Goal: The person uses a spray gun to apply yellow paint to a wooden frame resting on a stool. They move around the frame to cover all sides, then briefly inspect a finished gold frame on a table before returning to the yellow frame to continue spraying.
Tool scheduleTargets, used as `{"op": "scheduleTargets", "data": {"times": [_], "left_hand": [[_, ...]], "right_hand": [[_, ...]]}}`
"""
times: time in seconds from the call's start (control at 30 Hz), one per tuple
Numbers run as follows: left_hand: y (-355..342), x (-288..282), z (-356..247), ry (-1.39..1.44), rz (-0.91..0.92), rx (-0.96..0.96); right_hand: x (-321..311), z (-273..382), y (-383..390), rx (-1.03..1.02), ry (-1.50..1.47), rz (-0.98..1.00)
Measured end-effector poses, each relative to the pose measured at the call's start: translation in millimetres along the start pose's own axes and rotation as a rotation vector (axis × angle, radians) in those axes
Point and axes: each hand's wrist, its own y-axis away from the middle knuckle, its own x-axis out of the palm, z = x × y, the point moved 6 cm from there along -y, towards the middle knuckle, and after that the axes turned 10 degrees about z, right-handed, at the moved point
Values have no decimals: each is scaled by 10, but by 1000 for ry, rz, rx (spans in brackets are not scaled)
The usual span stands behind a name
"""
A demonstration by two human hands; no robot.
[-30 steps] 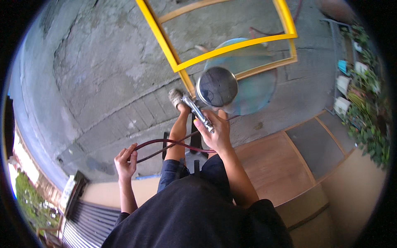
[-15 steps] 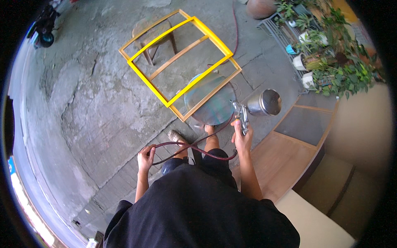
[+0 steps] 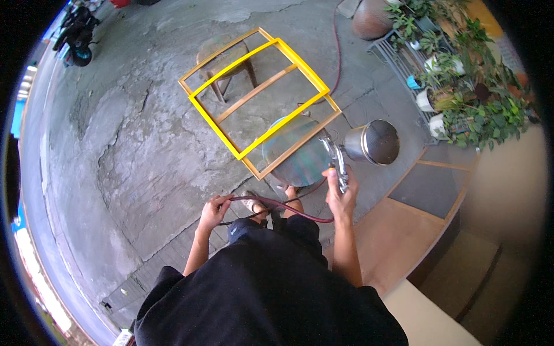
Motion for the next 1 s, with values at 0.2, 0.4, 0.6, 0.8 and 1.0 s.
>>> {"op": "scheduleTargets", "data": {"times": [0.2,0.4,0.6,0.8,1.0], "left_hand": [[-102,190,-327,55,83,-186],[-208,-11,-701,23,66,-201],[-389,86,-858,210,173,-339],[-676,-51,-641,479,470,-356],[-633,-502,-243,817,451,-368]], "right_hand": [[-26,-148,-933,-47,124,-48],[260,-358,-2081,-160,269,217],[720,-665,-3336,-160,212,76],[1592,-1147,-4065,-118,283,-2],[2745,-1696,-4189,-11,195,17]]}}
